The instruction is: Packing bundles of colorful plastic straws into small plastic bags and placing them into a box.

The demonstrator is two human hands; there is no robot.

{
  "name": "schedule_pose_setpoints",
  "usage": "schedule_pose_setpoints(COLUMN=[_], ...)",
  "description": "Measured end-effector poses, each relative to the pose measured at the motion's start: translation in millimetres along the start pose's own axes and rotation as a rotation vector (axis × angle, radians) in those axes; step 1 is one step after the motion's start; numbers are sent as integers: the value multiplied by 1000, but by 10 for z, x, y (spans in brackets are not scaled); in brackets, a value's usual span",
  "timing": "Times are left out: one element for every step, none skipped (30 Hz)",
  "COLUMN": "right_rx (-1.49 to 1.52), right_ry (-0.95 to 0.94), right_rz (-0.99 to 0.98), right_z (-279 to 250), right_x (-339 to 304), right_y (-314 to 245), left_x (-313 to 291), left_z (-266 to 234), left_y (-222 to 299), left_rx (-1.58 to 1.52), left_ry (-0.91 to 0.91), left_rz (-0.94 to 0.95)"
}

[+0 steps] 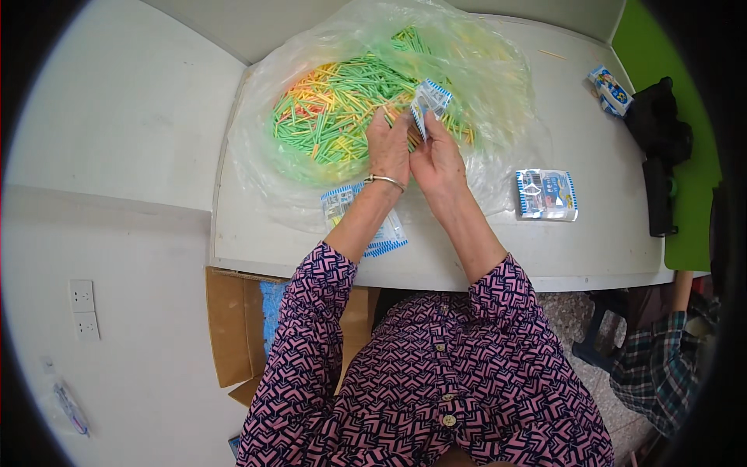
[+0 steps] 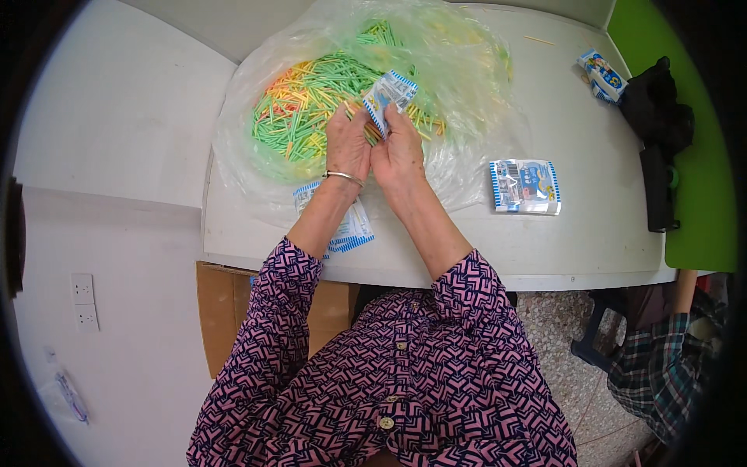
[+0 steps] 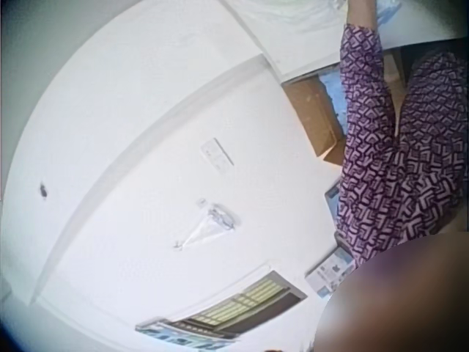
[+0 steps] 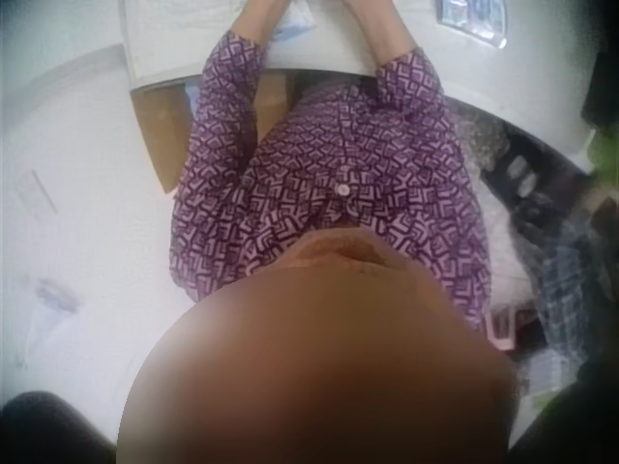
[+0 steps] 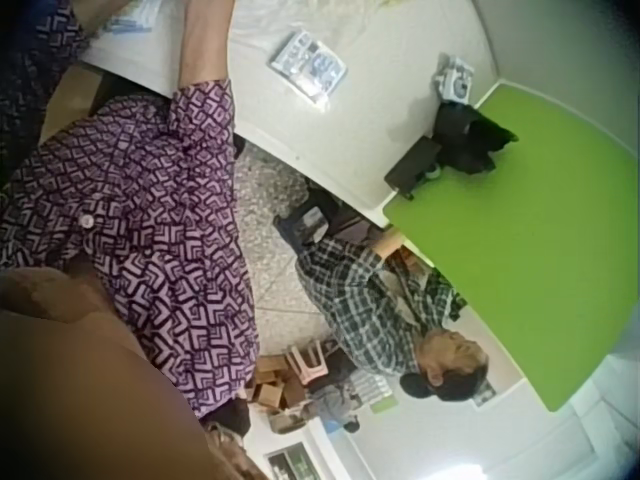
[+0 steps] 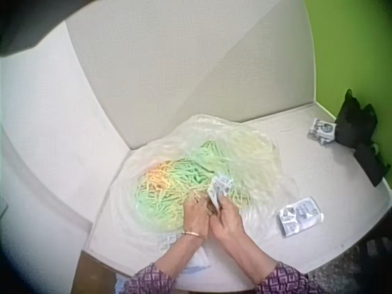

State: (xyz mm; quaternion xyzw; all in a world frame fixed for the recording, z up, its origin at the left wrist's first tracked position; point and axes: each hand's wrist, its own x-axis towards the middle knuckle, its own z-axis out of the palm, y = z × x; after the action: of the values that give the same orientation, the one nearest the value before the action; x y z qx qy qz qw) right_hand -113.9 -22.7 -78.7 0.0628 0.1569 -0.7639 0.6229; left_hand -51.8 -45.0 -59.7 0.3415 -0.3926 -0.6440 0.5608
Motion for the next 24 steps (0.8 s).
schedule_pose_setpoints(right_rx=[0, 14, 28, 28, 17, 5, 5, -83, -170, -170, -274, -377, -378, -488, -599, -599, -705, -813, -813, -880, -948, -947, -1055, -1163], right_ry=[1, -28, -56, -55, -62, -70, -71, -79, -87, -87, -176, -265, -264, -238, -212, -212, -233, -253, -250, -246, -242, -242, -270, -297], right_rz=[1, 7, 12, 10, 13, 17, 17, -8, -34, -35, -43, -50, -48, -74, -99, -97, -113, -127, -129, -114, -99, -99, -58, -15], right_z=[9, 5, 1, -4, -2, -1, -5, -10, -15, -19, 0, 17, 16, 15, 15, 19, 12, 2, -7, -7, -17, -60, -104, -139], right_x=[-7, -4, 0, 4, 0, -4, -13, -22, -33, -39, -68, -101, -138, -174, -214, -259, -298, -331, -360, -394, -409, -401, -400, -401], right_y=[-3, -16, -30, -49, -60, -75, -95, -124, -157, -202, -251, -299, -337, -377, -418, -466, -535, -593, -638, -669, -701, -740, -779, -807], left_x=[8, 14, 23, 36, 44, 73, 118, 151, 176, 198, 214, 276, 359, 390, 390, 393, 388, 382, 376, 361, 338, 314, 297, 296], left_z=[-5, 11, 23, 31, 20, -20, -71, -92, -112, -133, -168, -224, -283, -293, -308, -322, -286, -251, -217, -197, -174, -149, -140, -140], left_y=[0, 10, 25, 44, 77, 78, 69, 85, 98, 110, 122, 122, 125, 170, 204, 240, 284, 329, 374, 416, 447, 473, 485, 500], left_rx=[-1, -2, -3, -25, -46, -46, -13, 20, 19, 25, 30, 30, 66, 103, 104, 113, 122, 121, 44, -31, -31, -61, -91, -91], left_ry=[-1, -5, -7, -13, -16, -15, -23, -32, -32, -42, -48, -46, -62, -79, -77, -37, 0, -3, -37, -68, -68, -77, -85, -85], left_rz=[-10, -22, -24, -30, -33, -31, -24, -17, -17, -12, -8, -8, 2, 12, 12, 48, 80, 77, 26, -22, -21, -11, -1, -2])
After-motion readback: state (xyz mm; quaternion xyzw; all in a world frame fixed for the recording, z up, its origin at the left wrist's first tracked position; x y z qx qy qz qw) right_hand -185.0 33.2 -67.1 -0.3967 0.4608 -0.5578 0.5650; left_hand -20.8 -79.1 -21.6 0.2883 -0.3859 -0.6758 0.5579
